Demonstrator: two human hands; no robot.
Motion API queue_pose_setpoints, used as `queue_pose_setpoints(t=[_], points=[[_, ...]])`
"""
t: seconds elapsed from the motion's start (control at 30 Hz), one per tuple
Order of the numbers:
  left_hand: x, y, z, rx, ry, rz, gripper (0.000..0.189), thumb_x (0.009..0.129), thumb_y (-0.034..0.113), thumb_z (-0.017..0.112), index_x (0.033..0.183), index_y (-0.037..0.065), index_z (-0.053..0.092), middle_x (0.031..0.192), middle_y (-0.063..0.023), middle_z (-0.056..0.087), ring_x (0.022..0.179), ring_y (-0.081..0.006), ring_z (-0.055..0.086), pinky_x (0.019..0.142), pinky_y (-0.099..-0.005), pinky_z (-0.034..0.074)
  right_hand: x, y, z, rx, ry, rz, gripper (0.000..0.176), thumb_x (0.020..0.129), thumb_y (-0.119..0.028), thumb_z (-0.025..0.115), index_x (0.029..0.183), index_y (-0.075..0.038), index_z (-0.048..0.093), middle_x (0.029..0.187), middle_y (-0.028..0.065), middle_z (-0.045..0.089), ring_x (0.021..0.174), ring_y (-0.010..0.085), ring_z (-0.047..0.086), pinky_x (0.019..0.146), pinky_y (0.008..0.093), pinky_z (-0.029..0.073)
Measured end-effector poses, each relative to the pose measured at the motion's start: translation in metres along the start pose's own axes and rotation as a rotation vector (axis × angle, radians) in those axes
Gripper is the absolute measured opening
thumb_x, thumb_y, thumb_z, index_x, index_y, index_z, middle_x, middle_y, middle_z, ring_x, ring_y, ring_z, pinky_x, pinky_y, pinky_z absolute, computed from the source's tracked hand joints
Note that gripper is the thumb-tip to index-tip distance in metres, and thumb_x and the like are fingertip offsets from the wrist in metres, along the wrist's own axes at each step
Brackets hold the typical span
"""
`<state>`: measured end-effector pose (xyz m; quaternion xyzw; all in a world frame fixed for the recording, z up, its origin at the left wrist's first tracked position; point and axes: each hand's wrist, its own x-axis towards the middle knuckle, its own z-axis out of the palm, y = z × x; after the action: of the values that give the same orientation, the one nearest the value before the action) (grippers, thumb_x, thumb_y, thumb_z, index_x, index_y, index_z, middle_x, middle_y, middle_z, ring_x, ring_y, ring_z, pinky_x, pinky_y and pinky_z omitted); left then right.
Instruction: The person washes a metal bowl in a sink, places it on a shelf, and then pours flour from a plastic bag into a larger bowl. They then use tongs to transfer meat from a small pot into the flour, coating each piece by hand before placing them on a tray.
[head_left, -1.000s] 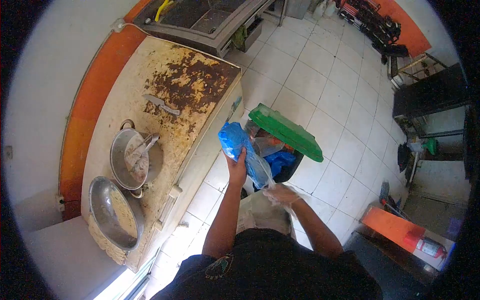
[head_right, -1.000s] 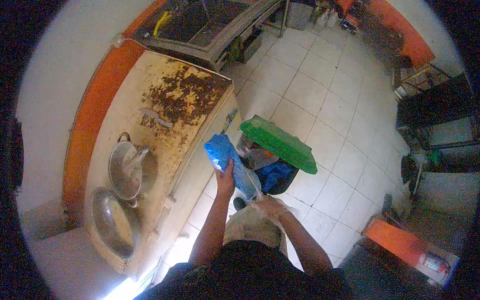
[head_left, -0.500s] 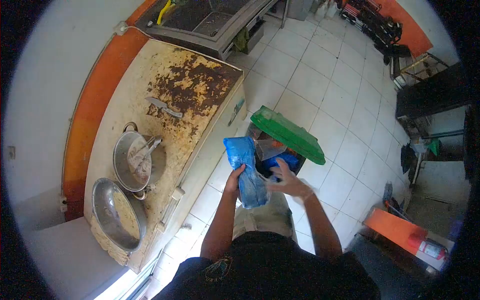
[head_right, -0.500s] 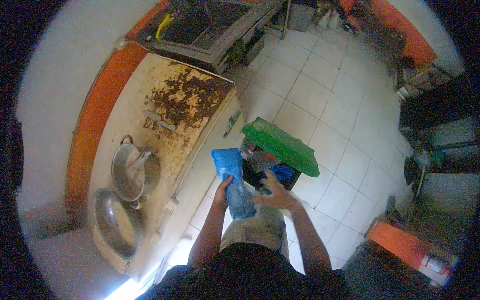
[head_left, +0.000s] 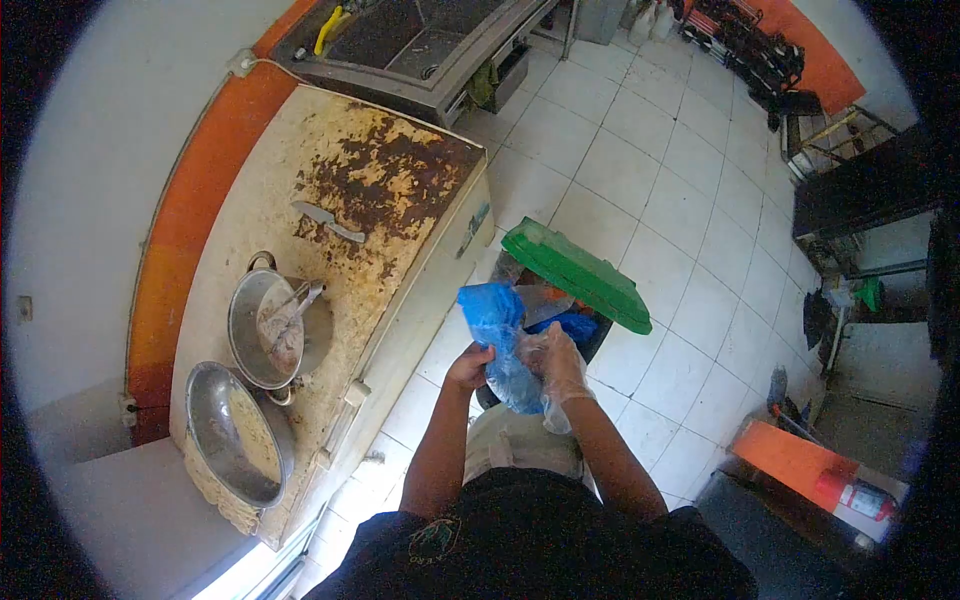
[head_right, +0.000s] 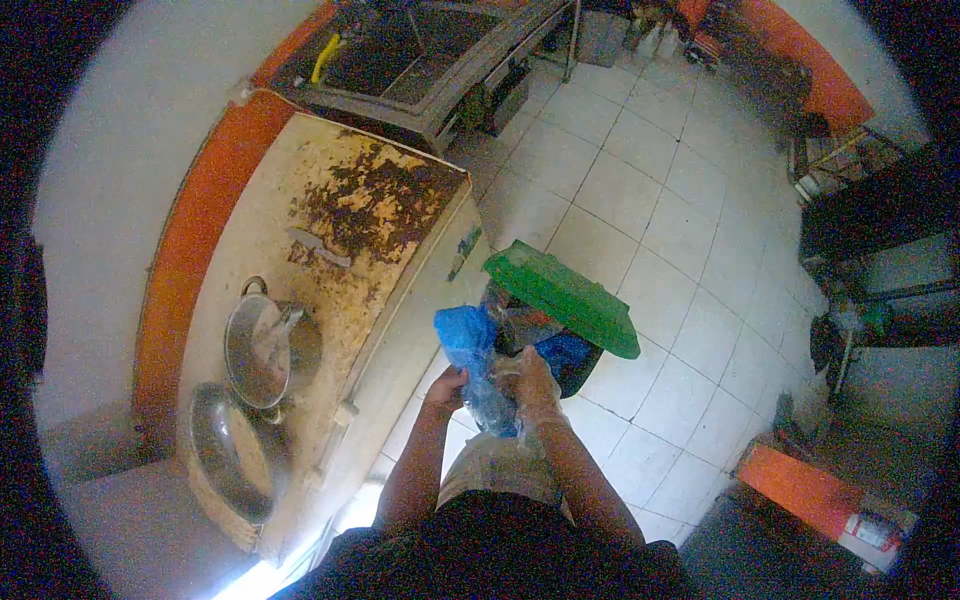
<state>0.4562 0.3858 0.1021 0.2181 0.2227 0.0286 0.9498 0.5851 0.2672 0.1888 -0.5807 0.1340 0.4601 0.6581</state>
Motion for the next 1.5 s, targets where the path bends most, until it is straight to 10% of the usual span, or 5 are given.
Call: queue_pose_setpoints(t=[0.43, 0.67, 0.8, 0.9, 1.5], points=[[0.008, -0.022, 0.060, -0.116, 0.196, 0.090, 0.067, 0.089, 0.053, 0.029, 0.131, 0.001, 0.035, 0.129, -0.0147, 0.045, 0.120, -0.0312, 0.040, 0.104, -0.0442, 0.026, 0.020, 0.017, -0.013, -0.170, 0.047, -0.193, 0.045, 0.091, -0.047, 0.040, 0.067, -0.010, 0.049, 0.056, 0.0001, 0.048, 0.046, 0.0093, 0.041, 0.042, 0.0251, 0.033], [0.008, -0.009, 0.064, -0.451, -0.094, 0.073, 0.074, 0.086, 0.058, 0.034, 0.132, 0.001, 0.033, 0.129, -0.0180, 0.044, 0.118, -0.0329, 0.042, 0.102, -0.0447, 0.030, -0.005, -0.009, -0.002, -0.492, -0.016, -0.427, 0.030, 0.085, -0.034, 0.057, 0.087, -0.005, 0.052, 0.065, 0.0004, 0.051, 0.054, 0.0088, 0.045, 0.046, 0.0253, 0.037], [0.014, -0.020, 0.064, 0.052, 0.149, 0.099, 0.061, 0.086, 0.049, 0.049, 0.128, 0.005, 0.039, 0.122, -0.0091, 0.050, 0.107, -0.0249, 0.051, 0.095, -0.0402, 0.038, 0.006, 0.004, -0.014, -0.707, -0.272, -0.766, 0.027, 0.078, -0.018, 0.067, 0.094, -0.003, 0.053, 0.067, -0.0002, 0.052, 0.056, 0.0081, 0.047, 0.049, 0.0244, 0.039], [0.018, -0.017, 0.067, 0.068, 0.294, 0.044, 0.062, 0.083, 0.047, 0.054, 0.123, 0.002, 0.042, 0.113, -0.0138, 0.055, 0.101, -0.0293, 0.055, 0.092, -0.0427, 0.042, -0.013, -0.021, -0.013, -0.682, -0.354, -0.342, 0.025, 0.080, -0.021, 0.065, 0.094, -0.003, 0.054, 0.068, -0.0008, 0.053, 0.056, 0.0077, 0.048, 0.048, 0.0238, 0.039], [0.014, -0.014, 0.025, -0.203, 0.264, 0.040, 0.063, 0.079, 0.047, 0.053, 0.122, 0.002, 0.045, 0.112, -0.0168, 0.056, 0.100, -0.0325, 0.055, 0.092, -0.0467, 0.041, 0.001, -0.016, -0.085, -0.586, 0.018, -0.149, 0.018, 0.082, -0.026, 0.062, 0.087, -0.009, 0.058, 0.070, 0.0010, 0.054, 0.055, 0.0120, 0.046, 0.049, 0.0274, 0.037]])
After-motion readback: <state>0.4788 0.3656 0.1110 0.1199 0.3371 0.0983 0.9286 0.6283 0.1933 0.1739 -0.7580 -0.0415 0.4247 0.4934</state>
